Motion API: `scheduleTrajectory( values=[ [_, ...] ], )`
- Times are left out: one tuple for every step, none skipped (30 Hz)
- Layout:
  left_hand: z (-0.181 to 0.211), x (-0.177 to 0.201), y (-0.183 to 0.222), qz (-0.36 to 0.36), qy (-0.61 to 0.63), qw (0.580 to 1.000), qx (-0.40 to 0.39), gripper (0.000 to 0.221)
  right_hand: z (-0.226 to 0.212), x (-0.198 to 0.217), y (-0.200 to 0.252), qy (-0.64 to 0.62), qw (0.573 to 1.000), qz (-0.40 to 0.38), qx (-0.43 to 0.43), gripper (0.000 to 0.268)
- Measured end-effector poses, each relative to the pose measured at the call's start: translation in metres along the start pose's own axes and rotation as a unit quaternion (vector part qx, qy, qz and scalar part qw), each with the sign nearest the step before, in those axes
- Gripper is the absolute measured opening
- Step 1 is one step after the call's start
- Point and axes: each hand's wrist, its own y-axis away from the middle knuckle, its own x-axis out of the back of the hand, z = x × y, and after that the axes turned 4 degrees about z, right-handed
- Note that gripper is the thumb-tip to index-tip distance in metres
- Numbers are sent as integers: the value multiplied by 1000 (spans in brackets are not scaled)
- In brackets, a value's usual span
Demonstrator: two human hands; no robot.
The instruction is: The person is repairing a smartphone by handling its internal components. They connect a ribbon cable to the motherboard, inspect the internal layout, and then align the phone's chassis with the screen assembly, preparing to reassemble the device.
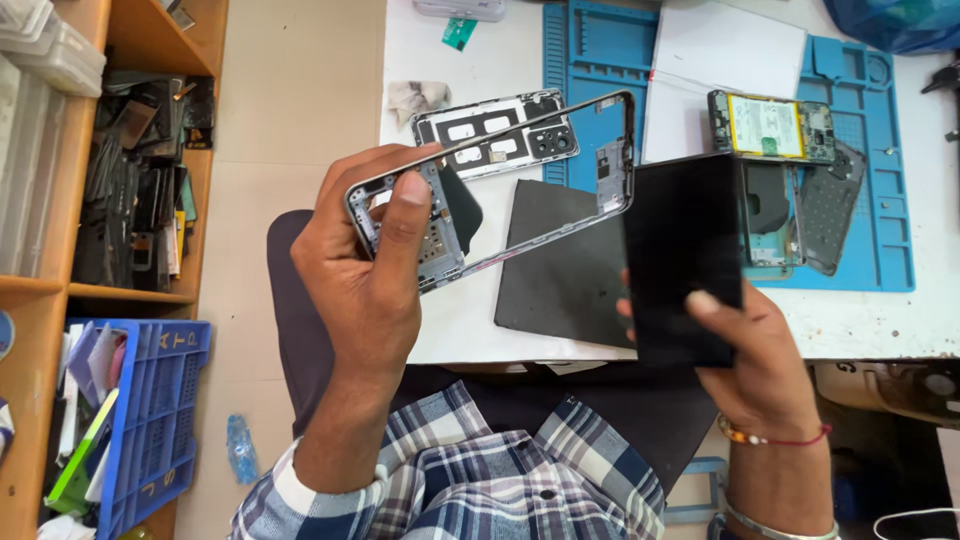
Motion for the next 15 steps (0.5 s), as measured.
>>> scheduleTrajectory(
  values=[
    [-1, 1, 0, -2, 3, 1000, -3, 27, 3, -4, -2, 91, 996, 16, 16, 54],
    [0, 2, 2, -3, 2, 1000, -2, 27, 6, -8, -4, 180, 983, 34, 30, 52],
    [0, 2, 1, -3, 4, 1000, -7, 27, 10, -12, -6, 224, 973, 43, 31, 51],
    [0, 3, 1, -2, 2, 1000, -8, 27, 13, -16, -7, 267, 962, 55, 32, 52],
    [1, 3, 1, 0, -4, 1000, -18, 26, 14, -21, -8, 309, 948, 67, 32, 52],
    [3, 4, 3, 4, -13, 1000, -25, 26, 10, -24, -6, 358, 931, 53, 40, 51],
    [6, 5, 5, 8, -25, 999, -40, 26, 4, -26, -3, 406, 912, 38, 48, 50],
    [8, 6, 9, 10, -31, 998, -48, 25, -2, -29, 0, 452, 890, 19, 54, 48],
    [12, 8, 12, 12, -37, 998, -57, 25, -7, -32, 2, 519, 850, -10, 89, 51],
    [14, 8, 13, 9, -31, 998, -63, 25, -13, -36, 2, 580, 803, -39, 128, 54],
    [16, 8, 13, 7, -25, 998, -64, 25, -16, -40, 3, 637, 750, -67, 166, 57],
    [17, 6, 12, 7, -18, 997, -69, 25, -18, -43, 3, 652, 736, -70, 166, 64],
    [18, 5, 12, 7, -11, 998, -68, 25, -19, -45, 3, 667, 722, -73, 166, 72],
    [19, 6, 11, 8, -11, 998, -67, 25, -19, -45, 3, 683, 707, -75, 167, 80],
    [20, 6, 11, 9, -10, 998, -67, 25, -19, -45, 3, 671, 710, -70, 199, 82]
  ],
)
